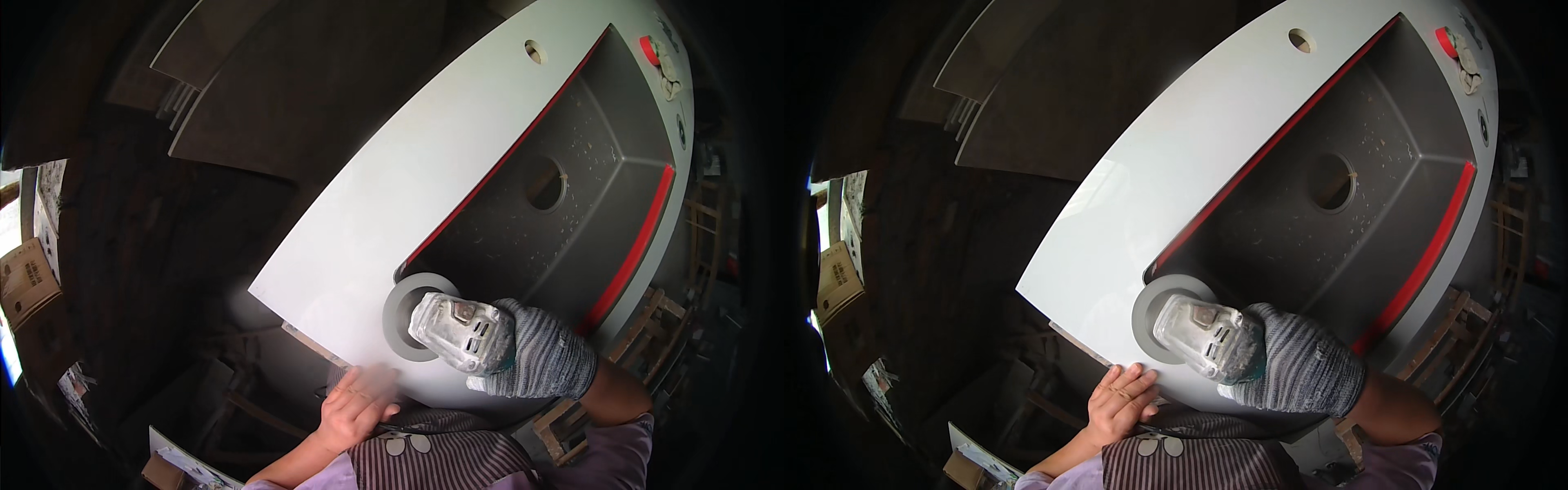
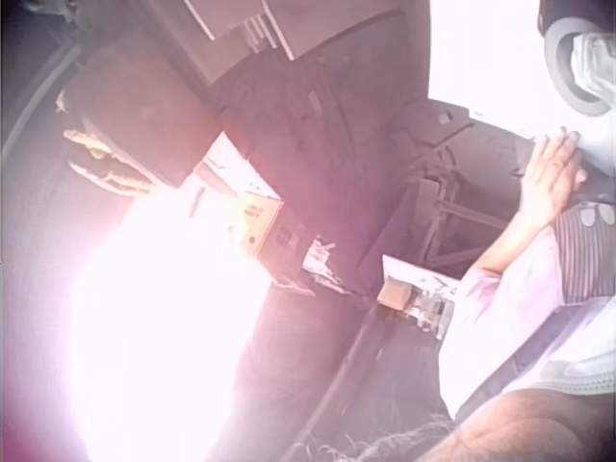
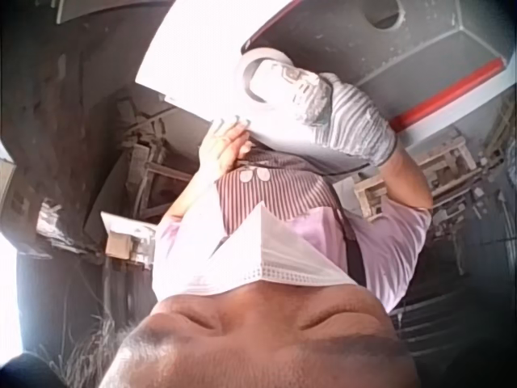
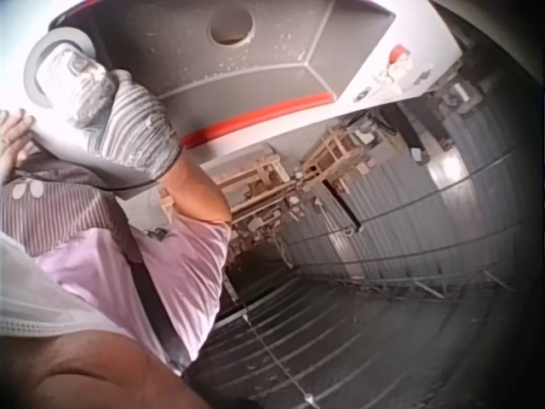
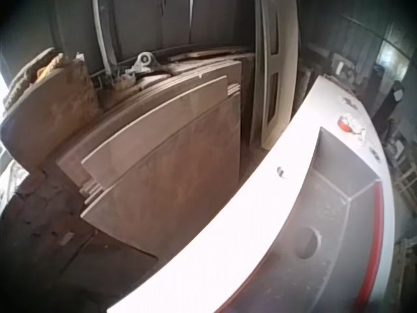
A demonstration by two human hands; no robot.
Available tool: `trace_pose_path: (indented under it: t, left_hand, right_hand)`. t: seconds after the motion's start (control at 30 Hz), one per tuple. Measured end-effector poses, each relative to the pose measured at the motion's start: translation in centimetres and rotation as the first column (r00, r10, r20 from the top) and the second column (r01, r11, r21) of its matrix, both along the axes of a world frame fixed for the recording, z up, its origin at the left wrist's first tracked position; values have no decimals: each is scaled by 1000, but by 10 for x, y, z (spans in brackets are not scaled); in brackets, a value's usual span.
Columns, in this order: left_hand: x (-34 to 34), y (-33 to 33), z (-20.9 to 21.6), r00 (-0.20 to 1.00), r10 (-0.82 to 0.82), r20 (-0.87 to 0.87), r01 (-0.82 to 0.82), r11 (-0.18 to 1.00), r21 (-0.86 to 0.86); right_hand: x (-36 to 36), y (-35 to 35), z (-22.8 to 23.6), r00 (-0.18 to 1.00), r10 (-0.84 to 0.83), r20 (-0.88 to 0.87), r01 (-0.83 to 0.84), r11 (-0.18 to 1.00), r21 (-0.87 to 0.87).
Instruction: The person sands the white surface of a kitchen sink using a sanding block and then an electric sander. They wipe the surface with a cloth and inspect the edges before continuing to sand the flat areas.
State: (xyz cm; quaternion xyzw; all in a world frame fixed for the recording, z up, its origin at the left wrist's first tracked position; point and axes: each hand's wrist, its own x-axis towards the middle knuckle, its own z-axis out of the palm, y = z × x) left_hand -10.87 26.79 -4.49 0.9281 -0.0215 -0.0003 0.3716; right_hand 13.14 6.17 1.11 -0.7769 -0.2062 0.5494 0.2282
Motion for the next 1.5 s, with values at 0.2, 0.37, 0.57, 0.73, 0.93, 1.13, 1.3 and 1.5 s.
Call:
trace_pose_path:
  t: [0.2,0.37,0.57,0.73,0.93,1.13,1.3,1.5]
  left_hand:
    - [0,1,0,1000,-10,-1,10,1000,7]
    - [-1,0,1,1000,-6,-5,6,1000,3]
    - [2,-1,5,1000,-4,-25,4,1000,17]
    - [1,-2,5,1000,4,-15,-4,1000,29]
    - [2,-1,5,1000,9,-22,-8,1000,22]
    - [3,-1,5,1000,5,-29,-4,1000,23]
    - [0,-2,5,999,4,-50,-3,1000,7]
    - [-2,-3,4,998,7,-60,-7,1000,7]
  right_hand:
    - [2,2,8,998,-8,-55,8,1000,-10]
    - [5,-11,13,982,-55,-183,47,998,-48]
    - [17,2,20,996,-15,-84,7,996,-94]
    - [12,-6,6,998,13,-55,-19,994,-107]
    - [14,4,5,996,91,-25,-92,994,-54]
    - [12,2,3,997,57,-59,-60,997,-45]
    - [11,2,9,995,69,-72,-73,995,-60]
    - [10,-6,12,992,-25,-123,15,997,-77]
